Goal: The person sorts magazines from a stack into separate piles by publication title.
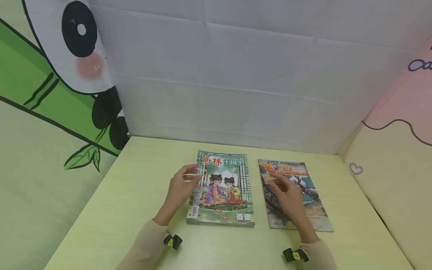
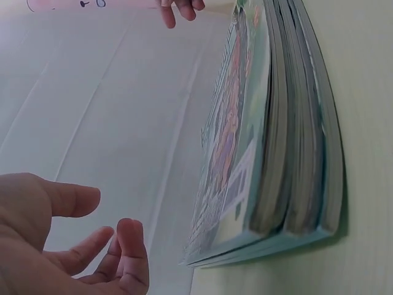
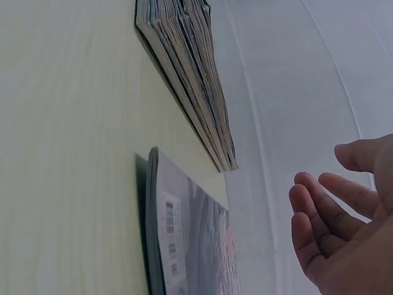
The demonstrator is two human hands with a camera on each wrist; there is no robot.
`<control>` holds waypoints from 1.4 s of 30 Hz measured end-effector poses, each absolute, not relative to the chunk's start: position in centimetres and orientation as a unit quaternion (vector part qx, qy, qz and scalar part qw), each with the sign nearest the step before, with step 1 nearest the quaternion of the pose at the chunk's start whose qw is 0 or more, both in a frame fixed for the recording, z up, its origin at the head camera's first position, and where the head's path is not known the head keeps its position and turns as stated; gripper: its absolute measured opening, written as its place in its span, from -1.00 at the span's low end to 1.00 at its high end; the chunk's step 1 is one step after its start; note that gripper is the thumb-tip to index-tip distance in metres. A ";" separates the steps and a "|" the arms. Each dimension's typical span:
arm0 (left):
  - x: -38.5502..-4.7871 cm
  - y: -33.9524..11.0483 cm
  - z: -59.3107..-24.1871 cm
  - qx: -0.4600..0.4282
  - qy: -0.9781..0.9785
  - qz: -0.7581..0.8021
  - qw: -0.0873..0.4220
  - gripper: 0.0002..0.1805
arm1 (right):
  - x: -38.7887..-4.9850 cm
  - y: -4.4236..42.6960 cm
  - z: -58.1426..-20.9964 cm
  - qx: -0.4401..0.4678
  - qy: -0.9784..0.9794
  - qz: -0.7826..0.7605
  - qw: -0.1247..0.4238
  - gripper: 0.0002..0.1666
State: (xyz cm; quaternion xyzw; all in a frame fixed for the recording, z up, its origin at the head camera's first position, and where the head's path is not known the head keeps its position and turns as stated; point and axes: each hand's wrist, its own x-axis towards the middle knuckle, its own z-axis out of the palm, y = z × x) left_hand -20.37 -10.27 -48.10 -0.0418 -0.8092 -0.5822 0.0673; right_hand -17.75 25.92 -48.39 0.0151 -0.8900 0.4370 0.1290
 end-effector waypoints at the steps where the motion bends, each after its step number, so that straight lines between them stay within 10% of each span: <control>1: -20.4 -10.4 -48.1 -0.035 -0.815 -0.575 0.066 -0.50 | -17.9 25.6 -48.4 0.021 -0.889 0.439 0.125 -0.53; 24: -21.3 -11.5 -50.0 0.033 -0.851 -0.521 -0.050 -0.38 | -19.0 22.1 -49.9 0.019 -0.884 0.468 0.002 -0.34; 42: -21.0 -11.4 -50.3 0.010 -0.848 -0.529 -0.042 -0.43 | -18.8 21.3 -50.9 0.037 -0.885 0.463 -0.023 -0.42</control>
